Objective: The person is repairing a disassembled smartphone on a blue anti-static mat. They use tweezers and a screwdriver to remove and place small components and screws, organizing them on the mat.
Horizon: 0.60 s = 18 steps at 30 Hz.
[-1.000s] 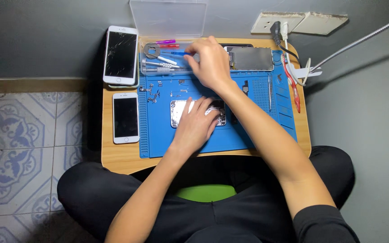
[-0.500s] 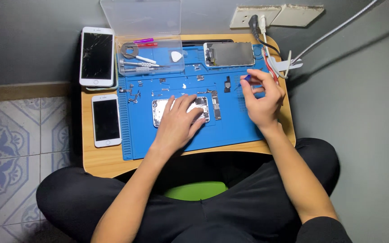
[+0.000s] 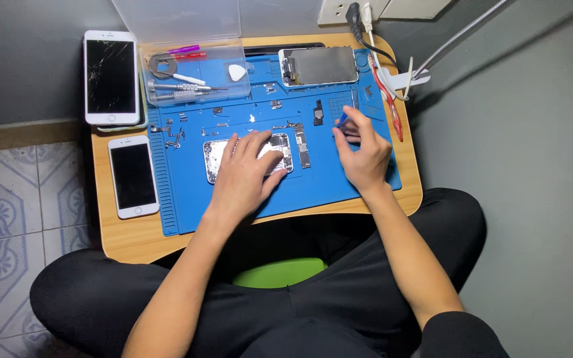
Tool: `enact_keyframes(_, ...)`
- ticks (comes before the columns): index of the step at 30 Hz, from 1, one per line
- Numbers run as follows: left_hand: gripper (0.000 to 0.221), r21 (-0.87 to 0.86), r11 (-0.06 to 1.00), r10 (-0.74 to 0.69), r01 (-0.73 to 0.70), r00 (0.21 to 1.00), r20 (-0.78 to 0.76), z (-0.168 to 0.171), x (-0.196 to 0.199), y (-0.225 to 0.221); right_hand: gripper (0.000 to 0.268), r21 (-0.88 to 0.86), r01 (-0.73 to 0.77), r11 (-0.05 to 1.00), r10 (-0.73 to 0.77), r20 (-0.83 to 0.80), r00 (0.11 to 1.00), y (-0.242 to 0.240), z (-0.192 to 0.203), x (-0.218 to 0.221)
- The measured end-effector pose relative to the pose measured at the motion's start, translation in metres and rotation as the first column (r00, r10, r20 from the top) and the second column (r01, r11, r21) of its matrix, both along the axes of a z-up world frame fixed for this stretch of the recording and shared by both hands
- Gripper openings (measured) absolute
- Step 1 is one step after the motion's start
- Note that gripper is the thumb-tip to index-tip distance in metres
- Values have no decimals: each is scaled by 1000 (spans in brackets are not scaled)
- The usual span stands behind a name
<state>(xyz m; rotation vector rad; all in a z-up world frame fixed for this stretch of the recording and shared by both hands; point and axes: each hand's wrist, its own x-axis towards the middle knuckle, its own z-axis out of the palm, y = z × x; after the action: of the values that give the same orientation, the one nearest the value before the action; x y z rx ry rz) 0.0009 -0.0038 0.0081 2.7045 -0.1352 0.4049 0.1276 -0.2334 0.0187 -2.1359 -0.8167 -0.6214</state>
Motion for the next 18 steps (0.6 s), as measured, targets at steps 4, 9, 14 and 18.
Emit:
enact_keyframes(4,29,-1,1000,8,-8,1000,5,0,-1,0,41,-117,54,992,-42,104,994,-5,-12,1)
enact_keyframes(9,29,-7,1000,0,0,1000,-3,1,-1,0,41,-43,27,999,-25,38,999,-2,-12,0)
enact_keyframes(14,30,-20,1000,-2,2,1000,-12,1,0,0,49,215,-165,963,198,-145,969,27,2,-24)
enact_keyframes(18,30,-16,1000,-3,3,1000,-11,3,-1,-1,47,206,-249,946,284,-163,945,45,-2,-31)
